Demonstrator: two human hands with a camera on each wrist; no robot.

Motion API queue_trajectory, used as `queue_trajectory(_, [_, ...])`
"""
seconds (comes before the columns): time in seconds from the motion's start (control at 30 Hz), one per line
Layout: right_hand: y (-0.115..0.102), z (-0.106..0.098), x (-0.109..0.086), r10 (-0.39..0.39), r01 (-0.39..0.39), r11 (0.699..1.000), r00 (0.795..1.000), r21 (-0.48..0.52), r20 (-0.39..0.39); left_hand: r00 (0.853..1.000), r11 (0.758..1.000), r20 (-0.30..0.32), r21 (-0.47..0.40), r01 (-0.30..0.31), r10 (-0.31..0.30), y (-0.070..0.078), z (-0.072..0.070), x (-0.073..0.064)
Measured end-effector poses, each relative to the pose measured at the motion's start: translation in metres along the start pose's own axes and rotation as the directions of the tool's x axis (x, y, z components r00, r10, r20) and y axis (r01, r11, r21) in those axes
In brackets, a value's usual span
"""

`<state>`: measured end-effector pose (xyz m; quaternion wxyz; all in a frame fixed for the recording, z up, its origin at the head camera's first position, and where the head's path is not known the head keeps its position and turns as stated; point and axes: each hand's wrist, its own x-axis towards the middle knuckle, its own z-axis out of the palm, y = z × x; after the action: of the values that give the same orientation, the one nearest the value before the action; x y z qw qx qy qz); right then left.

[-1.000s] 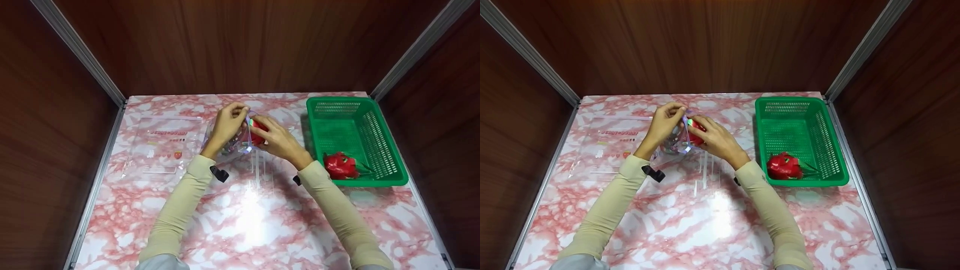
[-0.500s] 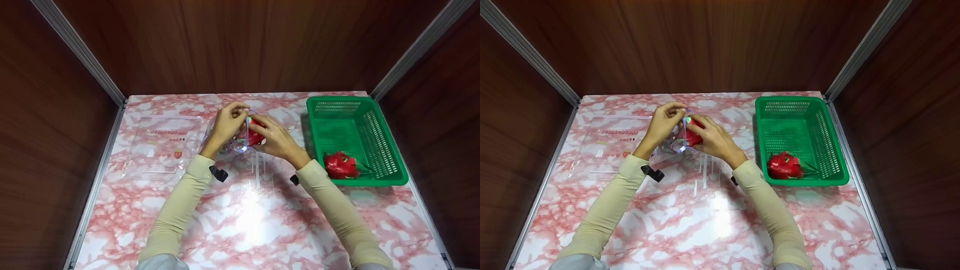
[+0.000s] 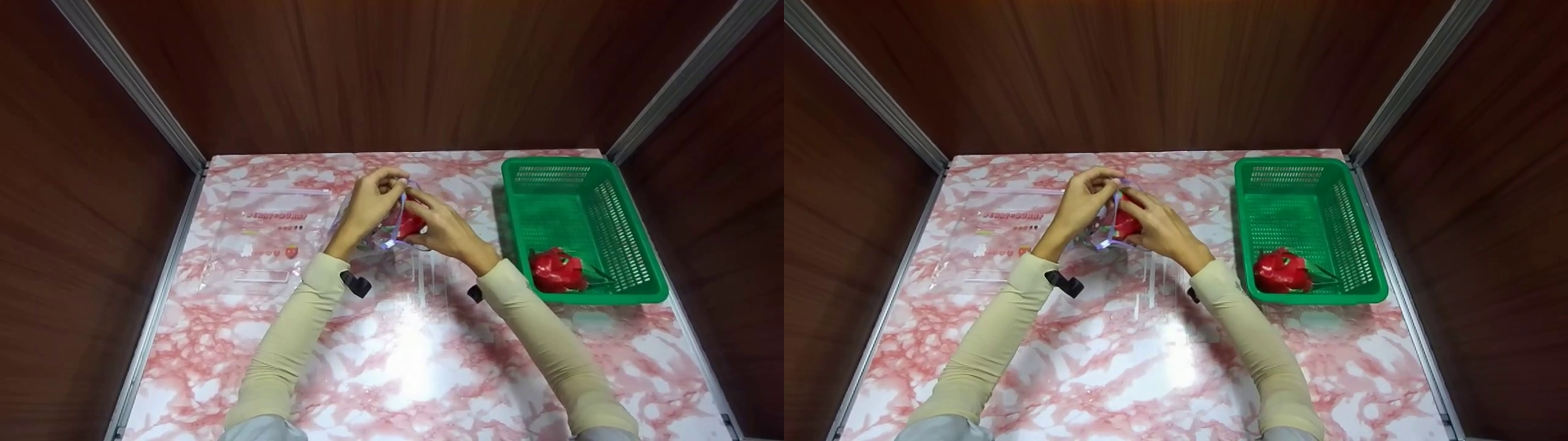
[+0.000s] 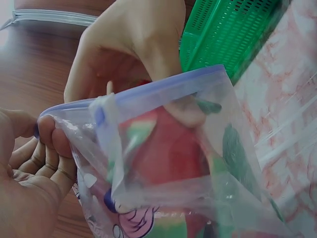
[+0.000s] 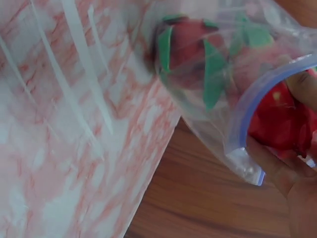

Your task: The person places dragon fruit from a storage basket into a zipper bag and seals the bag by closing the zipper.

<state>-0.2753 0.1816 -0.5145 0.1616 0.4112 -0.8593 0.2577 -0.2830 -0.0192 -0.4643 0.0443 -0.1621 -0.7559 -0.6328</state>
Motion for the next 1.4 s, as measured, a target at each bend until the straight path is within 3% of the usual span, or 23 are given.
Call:
queue_trajectory(0.17, [-0.003, 0.004, 0.008, 0.016, -0.017, 0.999, 1.000, 0.028, 0.027, 1.000, 1.000, -0.007, 0.013, -0.002, 0.002, 0.001, -0.001, 0.001])
queue_trajectory(0.43, [-0.009, 0.008, 0.014, 0.043, -0.041, 0.998, 0.998, -0.039, 0.047, 0.999, 0.998, -0.032, 0.054, -0.026, 0.028, 0.002, -0.003, 0.001])
queue_trajectory(0.63, [-0.016, 0.010, 0.019, 0.012, -0.003, 0.992, 0.998, -0.126, 0.069, 0.998, 0.998, -0.056, 0.050, -0.031, 0.033, 0.006, -0.006, 0.001])
queue_trajectory(0.8, [-0.020, 0.009, 0.023, -0.015, 0.028, 0.991, 0.995, -0.133, 0.098, 0.997, 0.999, -0.075, 0.028, -0.032, 0.034, 0.007, -0.009, 0.002])
queue_trajectory(1.2, [-0.022, 0.008, 0.027, -0.047, 0.049, 0.999, 0.986, -0.011, 0.157, 0.997, 0.998, -0.069, -0.050, -0.045, 0.041, 0.006, -0.012, 0.001])
queue_trajectory(1.4, [-0.021, 0.010, 0.030, -0.043, 0.018, 0.991, 0.981, 0.132, 0.188, 0.997, 0.998, -0.077, -0.054, -0.030, 0.026, 0.006, -0.013, 0.000])
